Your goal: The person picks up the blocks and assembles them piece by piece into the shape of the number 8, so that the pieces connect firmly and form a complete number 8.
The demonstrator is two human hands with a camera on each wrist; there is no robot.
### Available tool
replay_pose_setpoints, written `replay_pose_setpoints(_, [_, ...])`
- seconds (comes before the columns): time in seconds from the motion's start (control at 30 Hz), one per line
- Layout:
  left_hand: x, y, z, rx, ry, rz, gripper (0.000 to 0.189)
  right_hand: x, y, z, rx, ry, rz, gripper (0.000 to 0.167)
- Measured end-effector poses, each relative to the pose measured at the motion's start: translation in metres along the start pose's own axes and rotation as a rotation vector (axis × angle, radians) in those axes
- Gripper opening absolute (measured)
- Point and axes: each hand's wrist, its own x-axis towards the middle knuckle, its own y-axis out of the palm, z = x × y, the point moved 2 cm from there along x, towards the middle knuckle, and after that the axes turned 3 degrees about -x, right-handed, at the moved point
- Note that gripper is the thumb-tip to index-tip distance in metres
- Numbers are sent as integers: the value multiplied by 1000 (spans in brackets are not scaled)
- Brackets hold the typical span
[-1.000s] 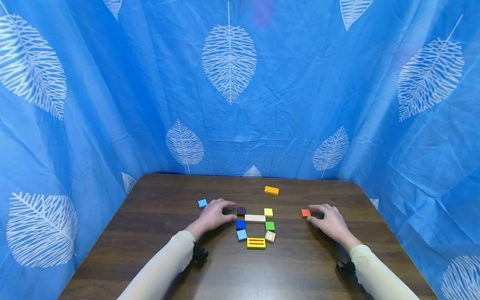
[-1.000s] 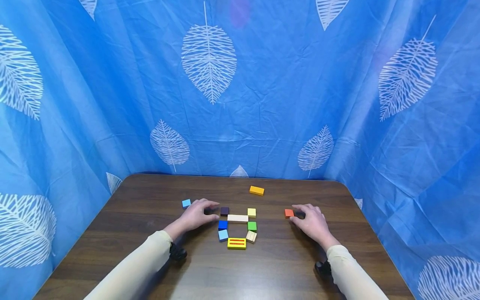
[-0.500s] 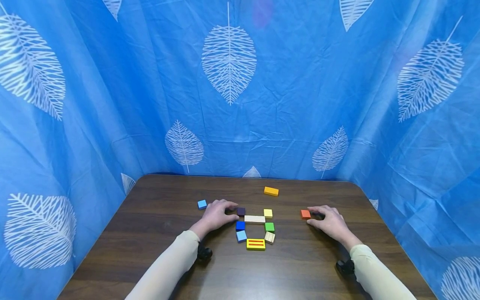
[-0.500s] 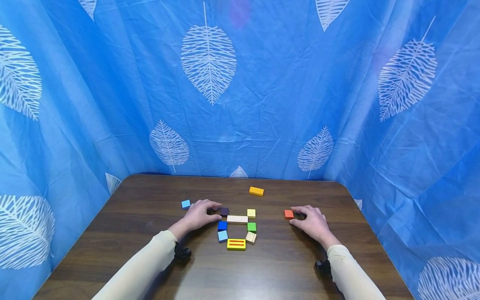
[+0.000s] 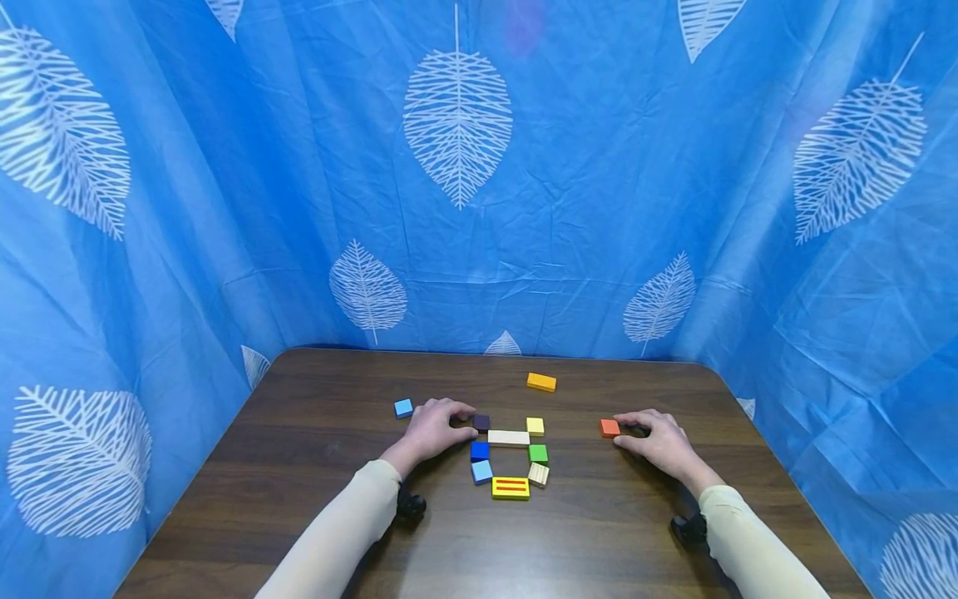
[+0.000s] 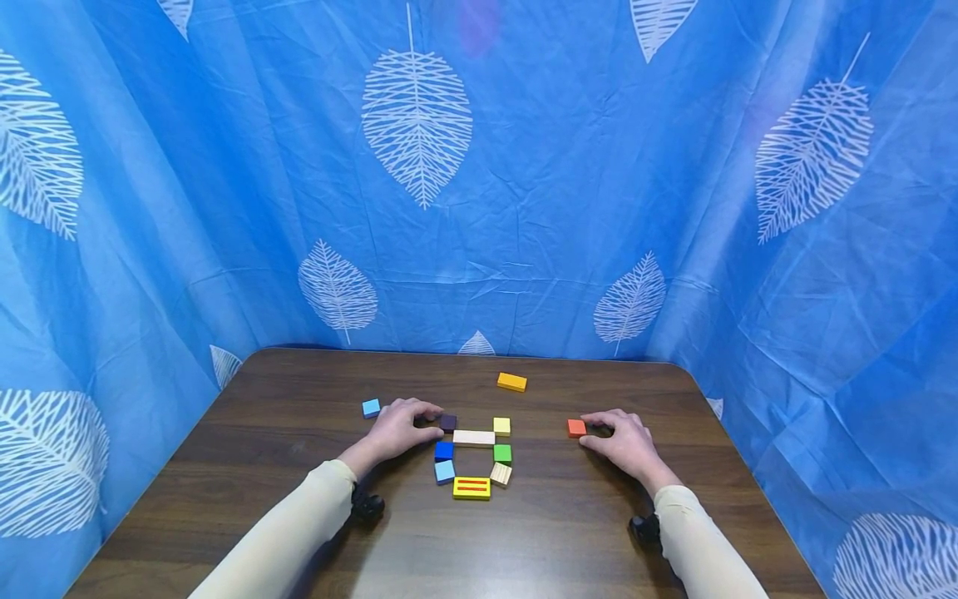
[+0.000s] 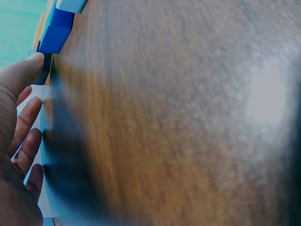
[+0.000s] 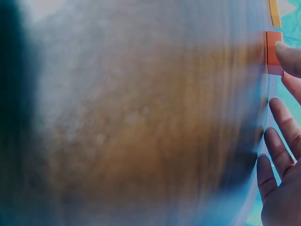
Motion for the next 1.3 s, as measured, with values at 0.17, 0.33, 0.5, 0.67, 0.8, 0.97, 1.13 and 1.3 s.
replay_pose_setpoints(0.17, [0,1,-1,-1,5,-9,39,1,1,-1,-9,-12,-12,51])
replay_pose_setpoints(0.33, [-1,1,-2,6,4,-14,38,2,3,-1,-14,-13,-18,49])
replay_pose_setpoints(0.5, [-2,2,-3,20,8,-16,36,1,3,0,-21,-27,-27,45])
replay_pose_setpoints(0.67, [-2,3,-3,23,11,-17,36,1,2,1,-33,-32,-32,44])
replay_pose_setpoints(0.8, [-3,3,-3,25,10,-26,35,1,2,1,-32,-35,-35,44])
replay_pose_setpoints(0.97, [-3,3,-4,27,12,-39,33,1,2,2,-35,-32,-33,44])
replay_pose_setpoints(1.13, [-2,4,-4,31,11,-46,32,2,3,2,-35,-18,-19,44])
replay_pose_setpoints(1.3, [-2,5,-4,30,11,-54,31,2,3,2,-40,-21,-18,43])
